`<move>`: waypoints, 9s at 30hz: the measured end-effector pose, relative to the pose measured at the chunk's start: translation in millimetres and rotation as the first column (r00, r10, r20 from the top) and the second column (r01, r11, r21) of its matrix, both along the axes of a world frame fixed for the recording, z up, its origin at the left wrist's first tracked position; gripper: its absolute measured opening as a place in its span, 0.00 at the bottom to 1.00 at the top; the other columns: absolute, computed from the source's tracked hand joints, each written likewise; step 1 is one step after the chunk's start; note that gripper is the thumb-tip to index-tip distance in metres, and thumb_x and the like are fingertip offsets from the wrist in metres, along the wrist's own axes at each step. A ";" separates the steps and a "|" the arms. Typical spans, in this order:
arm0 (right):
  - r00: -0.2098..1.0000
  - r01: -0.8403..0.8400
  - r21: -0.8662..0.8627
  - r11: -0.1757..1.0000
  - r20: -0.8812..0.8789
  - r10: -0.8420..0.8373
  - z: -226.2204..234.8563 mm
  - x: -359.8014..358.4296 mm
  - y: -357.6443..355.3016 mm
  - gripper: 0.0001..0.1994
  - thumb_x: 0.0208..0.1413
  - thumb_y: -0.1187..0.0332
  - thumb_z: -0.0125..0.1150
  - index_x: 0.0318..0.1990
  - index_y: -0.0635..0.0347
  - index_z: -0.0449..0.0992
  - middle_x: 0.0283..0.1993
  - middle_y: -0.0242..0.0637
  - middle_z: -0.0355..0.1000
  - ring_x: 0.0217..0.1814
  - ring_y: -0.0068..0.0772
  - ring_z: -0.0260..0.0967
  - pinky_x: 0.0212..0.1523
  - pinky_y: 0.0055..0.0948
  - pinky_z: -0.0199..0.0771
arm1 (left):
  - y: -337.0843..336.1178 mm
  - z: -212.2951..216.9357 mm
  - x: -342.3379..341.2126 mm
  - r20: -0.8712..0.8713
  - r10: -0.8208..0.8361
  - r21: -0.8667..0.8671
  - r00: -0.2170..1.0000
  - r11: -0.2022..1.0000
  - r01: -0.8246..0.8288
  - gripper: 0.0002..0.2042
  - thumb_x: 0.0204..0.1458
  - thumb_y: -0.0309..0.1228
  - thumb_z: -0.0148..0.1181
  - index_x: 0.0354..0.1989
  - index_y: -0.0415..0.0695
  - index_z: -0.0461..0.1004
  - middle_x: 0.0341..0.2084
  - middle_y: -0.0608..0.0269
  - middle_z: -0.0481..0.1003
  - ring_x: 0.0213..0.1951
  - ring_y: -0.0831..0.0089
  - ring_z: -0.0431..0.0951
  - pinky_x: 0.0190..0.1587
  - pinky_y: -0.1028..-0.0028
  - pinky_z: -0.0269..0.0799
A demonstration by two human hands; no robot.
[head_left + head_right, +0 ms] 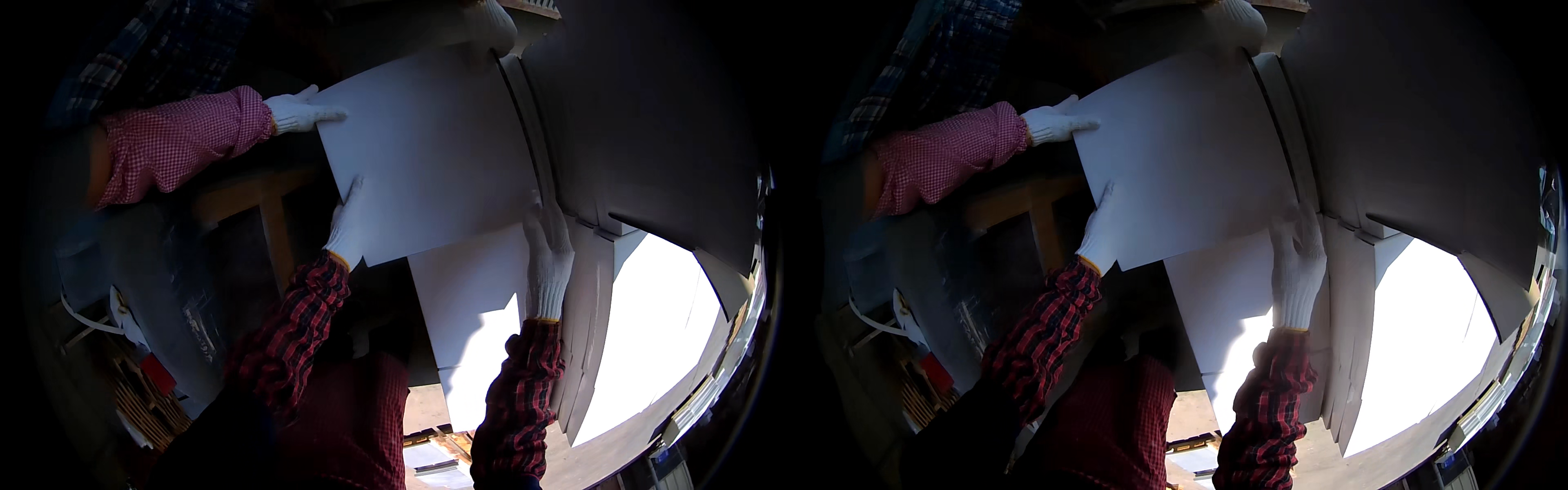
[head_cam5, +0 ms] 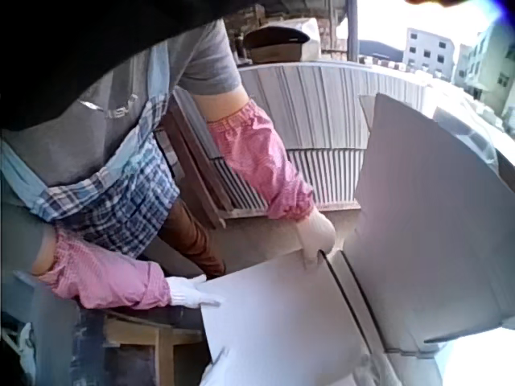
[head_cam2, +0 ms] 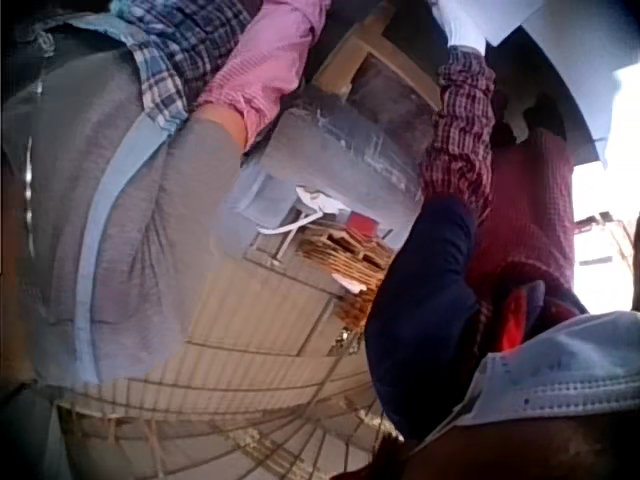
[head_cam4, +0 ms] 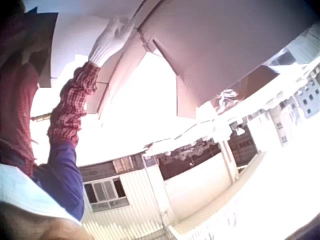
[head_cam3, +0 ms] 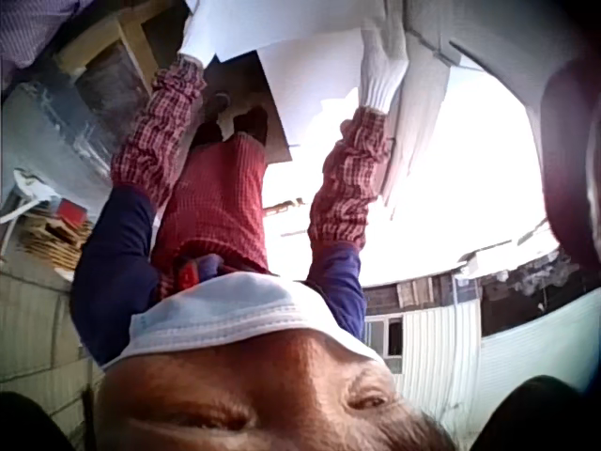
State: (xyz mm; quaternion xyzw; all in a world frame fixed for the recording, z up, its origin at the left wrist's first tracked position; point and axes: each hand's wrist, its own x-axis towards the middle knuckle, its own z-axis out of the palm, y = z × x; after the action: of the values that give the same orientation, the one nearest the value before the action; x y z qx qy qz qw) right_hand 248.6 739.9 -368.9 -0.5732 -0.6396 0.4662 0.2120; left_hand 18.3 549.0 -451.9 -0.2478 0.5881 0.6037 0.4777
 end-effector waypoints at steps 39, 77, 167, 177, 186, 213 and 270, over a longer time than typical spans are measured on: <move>0.975 0.196 -0.256 0.946 0.156 -0.160 -57.3 -2.3 -1.0 0.32 0.61 0.51 0.58 0.64 0.66 0.60 0.33 0.44 0.74 0.20 0.33 0.72 0.22 0.32 0.77 | 45.7 45.9 -19.0 -0.142 -0.935 -0.482 0.325 0.352 0.802 0.53 0.56 0.67 0.48 0.73 0.31 0.41 0.58 0.34 0.71 0.60 0.42 0.72 0.60 0.60 0.69; 0.798 -0.034 0.727 0.686 -0.393 0.456 661.5 15.7 -332.1 0.29 0.65 0.58 0.51 0.69 0.67 0.64 0.41 0.42 0.80 0.41 0.32 0.79 0.46 0.32 0.81 | -623.5 321.9 189.7 -0.372 -0.376 -0.105 0.849 0.925 0.364 0.26 0.66 0.40 0.54 0.67 0.37 0.66 0.65 0.51 0.68 0.67 0.63 0.66 0.68 0.69 0.60; -0.078 -0.991 -0.129 -0.029 0.391 0.917 -24.3 -1049.7 -1479.7 0.30 0.44 0.65 0.71 0.57 0.61 0.69 0.52 0.53 0.76 0.53 0.50 0.76 0.50 0.42 0.76 | -1578.7 70.5 -723.8 -0.528 -0.820 -0.843 0.220 0.474 -0.255 0.31 0.50 0.46 0.66 0.61 0.46 0.69 0.63 0.48 0.62 0.63 0.49 0.59 0.63 0.48 0.53; -0.395 -0.843 -0.132 -0.521 0.809 0.435 -20.8 -997.2 -1462.5 0.10 0.50 0.69 0.66 0.38 0.57 0.74 0.41 0.41 0.74 0.43 0.49 0.75 0.43 0.44 0.76 | -1578.8 69.9 -720.8 -0.560 -0.791 -0.824 0.248 0.500 -0.266 0.32 0.46 0.45 0.69 0.60 0.46 0.70 0.63 0.50 0.63 0.63 0.49 0.60 0.62 0.48 0.54; -0.457 -0.493 -0.024 -0.870 0.858 0.235 -49.5 -946.6 -1495.7 0.06 0.53 0.65 0.60 0.36 0.54 0.75 0.31 0.31 0.73 0.36 0.34 0.75 0.36 0.40 0.74 | -1580.5 70.5 -719.2 -0.491 -0.838 -0.864 0.237 0.433 -0.256 0.31 0.52 0.48 0.64 0.63 0.47 0.67 0.65 0.50 0.61 0.65 0.49 0.58 0.63 0.49 0.51; 0.079 -0.735 -0.530 0.422 0.552 0.830 312.4 -281.1 -1205.1 0.19 0.57 0.51 0.57 0.41 0.59 0.82 0.32 0.54 0.79 0.38 0.57 0.78 0.41 0.45 0.78 | -1268.8 169.6 -234.4 0.001 -0.750 -0.303 0.662 0.631 0.715 0.35 0.65 0.57 0.41 0.66 0.36 0.66 0.60 0.40 0.72 0.64 0.51 0.70 0.66 0.66 0.61; 0.538 -0.799 0.043 0.600 0.497 0.681 247.8 -385.9 -692.7 0.15 0.49 0.63 0.61 0.43 0.57 0.79 0.36 0.48 0.77 0.40 0.54 0.76 0.41 0.46 0.75 | -953.7 233.8 -273.0 -0.171 -0.076 -0.457 0.982 0.890 -0.011 0.25 0.67 0.47 0.50 0.60 0.38 0.69 0.46 0.58 0.77 0.44 0.72 0.77 0.47 0.71 0.75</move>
State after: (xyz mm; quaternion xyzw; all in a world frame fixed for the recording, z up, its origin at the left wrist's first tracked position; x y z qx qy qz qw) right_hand -137.3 47.2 -121.1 -0.2986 -0.9080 0.2827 -0.0798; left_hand -254.7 -404.7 -218.1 -0.2861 0.7589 0.4612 0.3599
